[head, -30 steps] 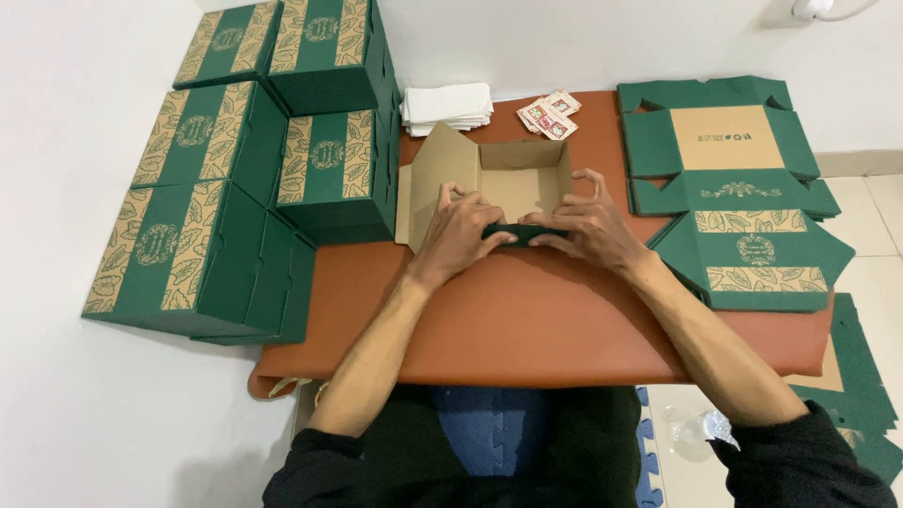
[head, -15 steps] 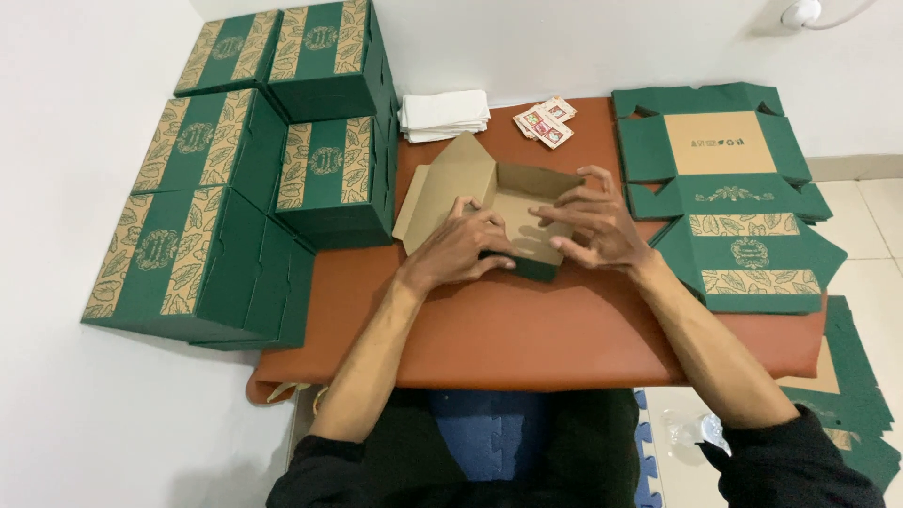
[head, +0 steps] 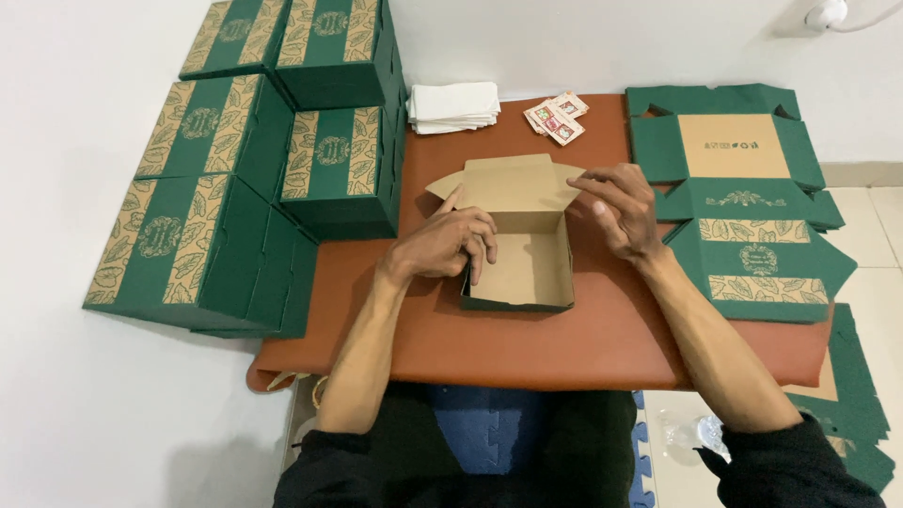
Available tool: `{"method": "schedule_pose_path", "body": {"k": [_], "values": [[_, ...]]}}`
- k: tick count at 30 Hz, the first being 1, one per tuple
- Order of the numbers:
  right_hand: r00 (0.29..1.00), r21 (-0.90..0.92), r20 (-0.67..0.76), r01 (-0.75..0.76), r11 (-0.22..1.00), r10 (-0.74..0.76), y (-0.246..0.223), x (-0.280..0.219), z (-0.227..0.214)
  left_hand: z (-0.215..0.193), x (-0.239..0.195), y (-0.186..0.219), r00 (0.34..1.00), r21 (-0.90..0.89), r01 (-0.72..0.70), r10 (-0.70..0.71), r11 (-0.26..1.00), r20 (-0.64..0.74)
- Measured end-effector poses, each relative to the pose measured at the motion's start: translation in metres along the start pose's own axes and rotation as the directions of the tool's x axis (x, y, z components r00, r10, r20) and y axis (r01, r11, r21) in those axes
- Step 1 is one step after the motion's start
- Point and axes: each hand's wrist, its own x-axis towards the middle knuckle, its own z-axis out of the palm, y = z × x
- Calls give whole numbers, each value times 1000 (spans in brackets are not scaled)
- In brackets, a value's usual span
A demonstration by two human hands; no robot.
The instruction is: Folding flat cardboard templates into boxes, applying stickers to the interior, and stacking the completed boxes.
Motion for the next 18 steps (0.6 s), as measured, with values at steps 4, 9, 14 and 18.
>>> {"method": "schedule_pose_path", "body": {"k": [4, 9, 14, 18], "values": [[997, -42, 37, -68, 997, 70, -9, 9, -1, -14, -1, 12, 998, -106, 33, -28, 994, 52], [988, -140, 64, -131, 981, 141, -10, 11, -4, -42, 8, 20, 977, -121, 17, -42, 993, -209], [963, -132, 82, -243, 961, 255, -10, 7, -3, -72, 66, 46, 921, -6, 133, -126, 991, -369], [918, -230, 138, -335, 914, 372, -10, 5, 0, -76, 138, 4, 932, 265, 312, -240, 913, -270]]}}
